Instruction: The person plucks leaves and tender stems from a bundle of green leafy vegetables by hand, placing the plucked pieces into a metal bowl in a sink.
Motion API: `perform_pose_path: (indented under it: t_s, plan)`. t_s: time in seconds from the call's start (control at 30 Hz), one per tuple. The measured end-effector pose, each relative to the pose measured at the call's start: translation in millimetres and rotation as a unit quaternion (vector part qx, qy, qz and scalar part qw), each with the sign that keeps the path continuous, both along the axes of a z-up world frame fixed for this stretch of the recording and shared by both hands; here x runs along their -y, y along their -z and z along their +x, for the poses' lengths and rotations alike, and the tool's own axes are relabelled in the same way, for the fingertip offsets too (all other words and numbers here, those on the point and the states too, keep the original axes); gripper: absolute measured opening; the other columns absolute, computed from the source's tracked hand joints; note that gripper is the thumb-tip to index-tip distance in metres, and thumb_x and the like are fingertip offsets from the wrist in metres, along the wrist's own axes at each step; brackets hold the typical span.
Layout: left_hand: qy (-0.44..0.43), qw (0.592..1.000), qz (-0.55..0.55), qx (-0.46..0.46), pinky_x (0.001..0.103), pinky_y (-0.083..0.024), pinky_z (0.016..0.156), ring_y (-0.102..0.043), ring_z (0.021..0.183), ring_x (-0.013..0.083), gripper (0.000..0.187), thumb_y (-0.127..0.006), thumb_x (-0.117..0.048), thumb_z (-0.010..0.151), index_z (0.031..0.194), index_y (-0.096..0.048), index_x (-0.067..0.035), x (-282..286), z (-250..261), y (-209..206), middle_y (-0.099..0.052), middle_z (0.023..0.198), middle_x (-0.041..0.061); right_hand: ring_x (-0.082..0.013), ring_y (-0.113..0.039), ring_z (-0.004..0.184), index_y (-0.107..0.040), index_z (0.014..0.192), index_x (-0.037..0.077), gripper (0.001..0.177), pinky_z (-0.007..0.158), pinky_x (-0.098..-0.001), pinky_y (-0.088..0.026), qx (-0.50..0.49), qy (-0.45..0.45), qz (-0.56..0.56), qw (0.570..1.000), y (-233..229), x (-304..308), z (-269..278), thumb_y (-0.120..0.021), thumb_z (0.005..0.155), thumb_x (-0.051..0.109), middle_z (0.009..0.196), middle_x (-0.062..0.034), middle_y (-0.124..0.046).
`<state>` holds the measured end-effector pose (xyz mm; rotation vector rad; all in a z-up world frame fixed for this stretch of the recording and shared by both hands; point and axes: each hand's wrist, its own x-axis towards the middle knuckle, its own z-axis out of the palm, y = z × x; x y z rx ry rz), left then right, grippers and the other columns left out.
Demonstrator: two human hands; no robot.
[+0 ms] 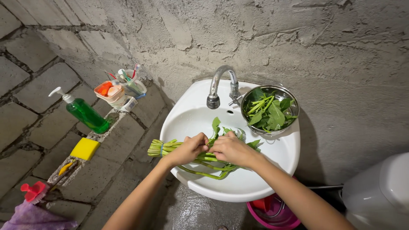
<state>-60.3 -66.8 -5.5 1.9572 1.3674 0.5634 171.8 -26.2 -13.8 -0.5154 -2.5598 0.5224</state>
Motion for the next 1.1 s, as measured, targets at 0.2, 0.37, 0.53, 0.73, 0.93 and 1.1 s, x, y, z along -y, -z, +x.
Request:
perform_pose_path:
  t_s: [0.2, 0.37, 0.53, 0.73, 0.93, 1.1]
  plan:
    - [0.007, 0.999, 0.014, 0.034, 0.034, -0.051, 0.078, -0.067, 0.076, 0.0201, 0.014, -0.064, -0.013, 0.098, 0.102, -0.053, -0.004, 1.0, -0.3, 3.1, -0.074, 0.083, 0.009, -0.0154, -0.065, 0.077, -0.073, 0.086, 0.007, 0.011, 0.080, -0.0341, -0.045, -0.073, 0.067, -0.158, 0.982, 36.5, 0.3, -16.3, -0.077, 0.078, 0.014, 0.077, -0.0057, -0.070]
    - [-0.003, 0.999, 0.003, 0.035, 0.032, -0.049, 0.073, -0.064, 0.075, 0.0171, 0.017, -0.066, -0.017, 0.098, 0.104, -0.056, -0.005, 1.1, -2.6, -4.5, -0.070, 0.080, 0.008, -0.0098, -0.064, 0.072, -0.077, 0.090, 0.005, 0.010, 0.067, -0.0267, -0.052, -0.233, 0.172, -0.478, 0.829, 74.1, -11.5, -28.5, -0.069, 0.084, 0.007, 0.080, -0.0044, -0.073]
    - [0.038, 0.999, -0.018, 0.002, 0.035, -0.040, 0.088, -0.062, 0.084, 0.0158, 0.028, -0.068, -0.032, 0.096, 0.109, -0.060, -0.008, 2.5, -3.9, -15.2, -0.069, 0.087, 0.003, -0.0115, -0.068, 0.079, -0.077, 0.100, 0.012, 0.015, 0.072, -0.0290, -0.054, -0.293, 0.283, -0.137, 0.903, 2.9, -51.9, 37.5, -0.066, 0.095, 0.020, 0.093, -0.0003, -0.076]
    - [0.103, 0.992, 0.012, -0.078, 0.038, -0.031, 0.098, -0.056, 0.094, 0.0193, 0.031, -0.073, -0.040, 0.089, 0.102, -0.073, -0.012, -8.0, -3.1, -10.4, -0.066, 0.090, 0.004, -0.0262, -0.067, 0.098, -0.077, 0.111, 0.015, 0.025, 0.092, -0.0608, -0.029, -0.083, 0.411, 0.241, 0.875, -58.7, -73.8, 69.5, -0.067, 0.093, 0.028, 0.107, -0.0039, -0.076]
    - [0.042, 0.999, -0.013, 0.020, 0.033, -0.049, 0.082, -0.060, 0.087, 0.0143, 0.028, -0.070, -0.034, 0.095, 0.103, -0.067, -0.008, -13.7, -10.9, -9.0, -0.066, 0.091, 0.004, -0.0218, -0.063, 0.101, -0.072, 0.097, 0.010, 0.011, 0.094, -0.0346, -0.047, -0.150, 0.227, 0.057, 0.961, -20.2, -23.8, 42.9, -0.072, 0.092, 0.019, 0.102, -0.0044, -0.071]
    - [0.023, 0.996, -0.026, 0.077, 0.029, -0.050, 0.075, -0.058, 0.081, 0.0083, 0.023, -0.068, -0.025, 0.098, 0.105, -0.065, -0.004, -16.7, -9.5, -5.2, -0.069, 0.086, 0.005, -0.0214, -0.063, 0.098, -0.074, 0.097, 0.007, 0.018, 0.090, -0.0402, -0.041, -0.120, 0.141, 0.132, 0.974, -15.4, 22.9, 7.0, -0.077, 0.081, 0.015, 0.098, -0.0032, -0.070]
